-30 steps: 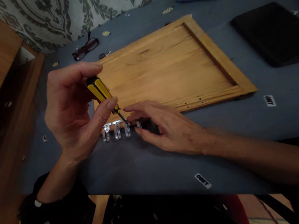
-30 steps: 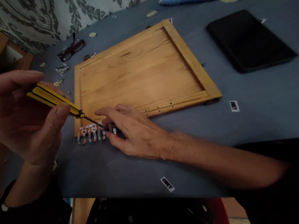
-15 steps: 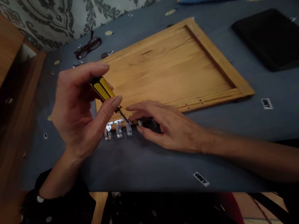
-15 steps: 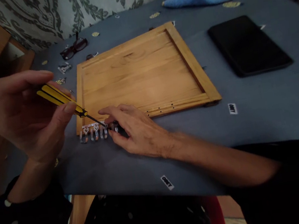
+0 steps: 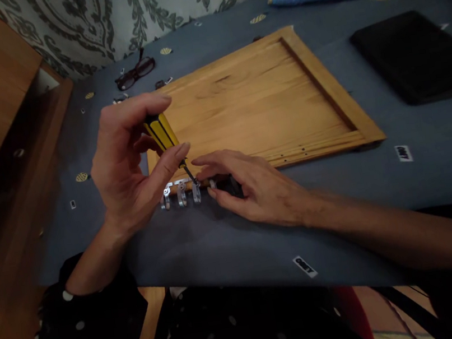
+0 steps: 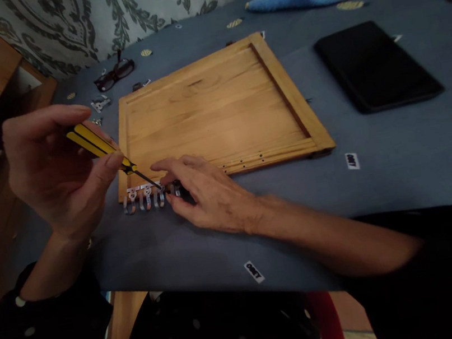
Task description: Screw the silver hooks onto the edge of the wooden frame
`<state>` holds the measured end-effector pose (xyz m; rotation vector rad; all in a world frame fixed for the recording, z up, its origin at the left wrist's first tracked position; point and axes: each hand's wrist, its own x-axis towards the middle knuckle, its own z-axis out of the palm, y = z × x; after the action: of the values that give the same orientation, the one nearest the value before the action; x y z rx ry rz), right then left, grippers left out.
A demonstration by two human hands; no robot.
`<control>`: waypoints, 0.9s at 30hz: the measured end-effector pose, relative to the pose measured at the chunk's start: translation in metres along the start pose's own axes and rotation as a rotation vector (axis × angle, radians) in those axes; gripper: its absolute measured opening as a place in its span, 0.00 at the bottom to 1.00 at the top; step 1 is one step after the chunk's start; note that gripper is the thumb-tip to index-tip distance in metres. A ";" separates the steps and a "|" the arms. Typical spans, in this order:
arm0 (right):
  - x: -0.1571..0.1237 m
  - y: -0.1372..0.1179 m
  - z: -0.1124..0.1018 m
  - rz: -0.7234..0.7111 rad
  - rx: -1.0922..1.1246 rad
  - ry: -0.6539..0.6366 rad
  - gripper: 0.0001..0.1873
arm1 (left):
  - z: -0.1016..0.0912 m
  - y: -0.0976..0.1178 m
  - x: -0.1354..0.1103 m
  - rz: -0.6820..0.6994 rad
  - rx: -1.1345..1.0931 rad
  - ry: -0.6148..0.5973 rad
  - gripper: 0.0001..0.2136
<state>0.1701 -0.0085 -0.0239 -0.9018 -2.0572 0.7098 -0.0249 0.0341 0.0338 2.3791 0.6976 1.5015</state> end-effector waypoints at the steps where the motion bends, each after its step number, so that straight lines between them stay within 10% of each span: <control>1: 0.000 0.000 0.000 -0.005 -0.002 0.001 0.24 | 0.000 0.000 0.000 0.004 0.001 0.005 0.20; 18: -0.002 -0.002 -0.001 0.025 0.012 0.001 0.23 | -0.008 0.007 0.005 -0.077 -0.116 -0.162 0.16; 27: -0.002 -0.001 -0.001 0.017 0.028 -0.021 0.24 | -0.008 -0.003 0.004 0.122 0.093 -0.090 0.21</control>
<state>0.1714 -0.0104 -0.0230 -0.9007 -2.0555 0.7581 -0.0319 0.0386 0.0393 2.5841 0.6244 1.4268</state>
